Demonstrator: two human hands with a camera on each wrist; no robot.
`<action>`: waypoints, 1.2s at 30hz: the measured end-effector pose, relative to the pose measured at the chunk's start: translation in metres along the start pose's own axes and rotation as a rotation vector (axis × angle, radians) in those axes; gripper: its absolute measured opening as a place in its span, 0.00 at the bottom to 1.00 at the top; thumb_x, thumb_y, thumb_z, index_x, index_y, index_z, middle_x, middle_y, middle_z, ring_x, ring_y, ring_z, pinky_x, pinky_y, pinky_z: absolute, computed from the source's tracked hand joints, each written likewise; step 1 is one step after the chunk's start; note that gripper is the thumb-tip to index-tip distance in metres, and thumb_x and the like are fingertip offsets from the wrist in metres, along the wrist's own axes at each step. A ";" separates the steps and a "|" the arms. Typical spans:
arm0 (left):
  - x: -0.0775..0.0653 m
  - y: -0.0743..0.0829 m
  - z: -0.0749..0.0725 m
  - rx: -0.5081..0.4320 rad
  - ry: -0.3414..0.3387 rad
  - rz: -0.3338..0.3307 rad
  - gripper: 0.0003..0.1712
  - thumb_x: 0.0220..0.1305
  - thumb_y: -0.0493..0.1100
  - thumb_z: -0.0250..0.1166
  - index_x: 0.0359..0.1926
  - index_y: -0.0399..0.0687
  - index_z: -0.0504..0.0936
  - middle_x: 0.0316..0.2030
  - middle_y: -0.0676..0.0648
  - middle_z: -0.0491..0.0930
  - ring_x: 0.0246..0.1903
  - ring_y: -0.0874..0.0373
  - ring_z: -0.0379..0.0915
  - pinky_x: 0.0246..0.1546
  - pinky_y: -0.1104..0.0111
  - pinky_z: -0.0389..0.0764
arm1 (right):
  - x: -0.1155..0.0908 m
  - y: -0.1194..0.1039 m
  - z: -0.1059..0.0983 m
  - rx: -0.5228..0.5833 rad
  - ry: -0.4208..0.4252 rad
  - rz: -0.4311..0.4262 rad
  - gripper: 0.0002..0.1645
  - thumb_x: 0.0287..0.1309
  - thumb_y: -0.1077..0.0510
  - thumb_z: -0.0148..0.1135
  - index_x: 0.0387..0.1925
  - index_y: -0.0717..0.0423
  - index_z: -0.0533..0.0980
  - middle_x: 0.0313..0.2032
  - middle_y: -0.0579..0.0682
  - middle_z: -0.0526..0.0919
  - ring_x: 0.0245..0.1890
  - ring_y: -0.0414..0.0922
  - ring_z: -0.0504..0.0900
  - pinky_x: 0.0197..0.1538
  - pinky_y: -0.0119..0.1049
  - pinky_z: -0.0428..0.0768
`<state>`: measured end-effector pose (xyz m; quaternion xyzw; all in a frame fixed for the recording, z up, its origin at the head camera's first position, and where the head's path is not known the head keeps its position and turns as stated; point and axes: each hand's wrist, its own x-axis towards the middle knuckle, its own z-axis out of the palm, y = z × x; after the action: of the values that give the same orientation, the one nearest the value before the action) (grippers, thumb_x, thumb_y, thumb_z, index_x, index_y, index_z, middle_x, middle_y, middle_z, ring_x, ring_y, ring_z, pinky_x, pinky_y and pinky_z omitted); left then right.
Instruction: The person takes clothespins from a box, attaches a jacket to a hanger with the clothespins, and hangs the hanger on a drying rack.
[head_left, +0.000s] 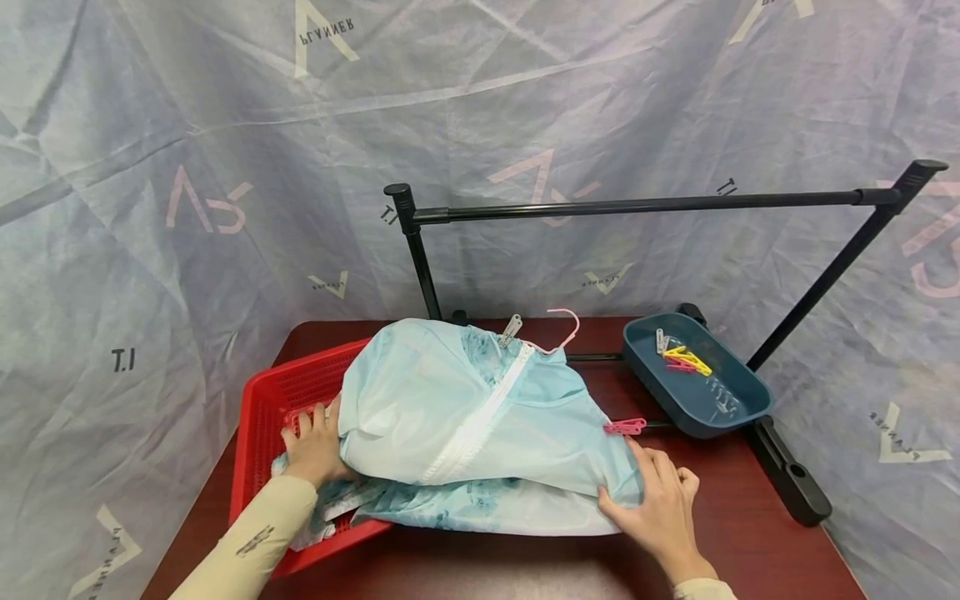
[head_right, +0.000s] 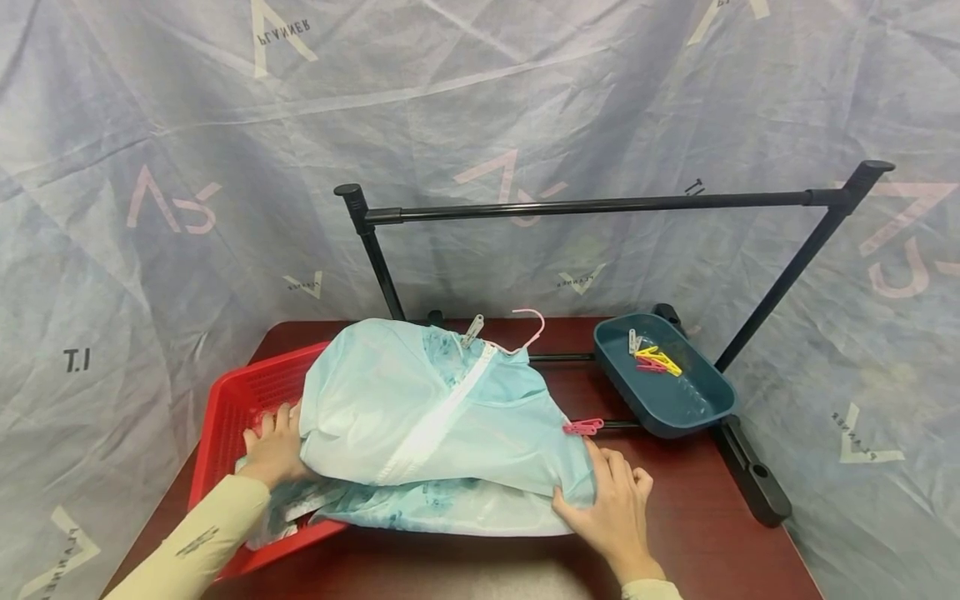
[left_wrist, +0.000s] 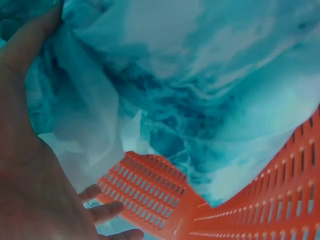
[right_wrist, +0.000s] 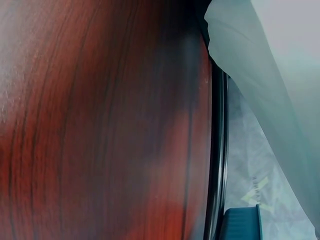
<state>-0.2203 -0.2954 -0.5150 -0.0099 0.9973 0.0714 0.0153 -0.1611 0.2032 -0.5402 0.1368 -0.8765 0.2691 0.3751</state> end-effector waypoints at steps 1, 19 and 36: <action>0.001 -0.001 0.002 0.000 0.000 -0.002 0.79 0.25 0.61 0.84 0.74 0.36 0.49 0.65 0.25 0.55 0.63 0.24 0.50 0.51 0.28 0.55 | 0.000 0.000 0.000 0.000 0.001 0.002 0.46 0.32 0.43 0.69 0.55 0.65 0.77 0.37 0.59 0.77 0.35 0.54 0.75 0.40 0.53 0.54; 0.009 -0.015 0.024 -0.006 -0.159 -0.105 0.58 0.51 0.44 0.74 0.74 0.31 0.49 0.65 0.19 0.51 0.63 0.15 0.43 0.50 0.20 0.47 | -0.008 -0.001 0.001 -0.009 -0.017 0.031 0.46 0.30 0.44 0.71 0.55 0.64 0.77 0.37 0.59 0.76 0.35 0.52 0.75 0.40 0.54 0.54; 0.013 -0.025 0.044 -0.060 -0.277 -0.177 0.48 0.62 0.44 0.62 0.74 0.28 0.48 0.64 0.19 0.50 0.61 0.14 0.45 0.48 0.22 0.56 | -0.013 -0.001 0.002 -0.015 -0.029 0.054 0.46 0.29 0.45 0.72 0.54 0.64 0.77 0.37 0.58 0.77 0.35 0.51 0.75 0.40 0.53 0.54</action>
<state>-0.2316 -0.3136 -0.5627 -0.0884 0.9782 0.1002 0.1588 -0.1525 0.2020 -0.5505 0.1143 -0.8873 0.2702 0.3559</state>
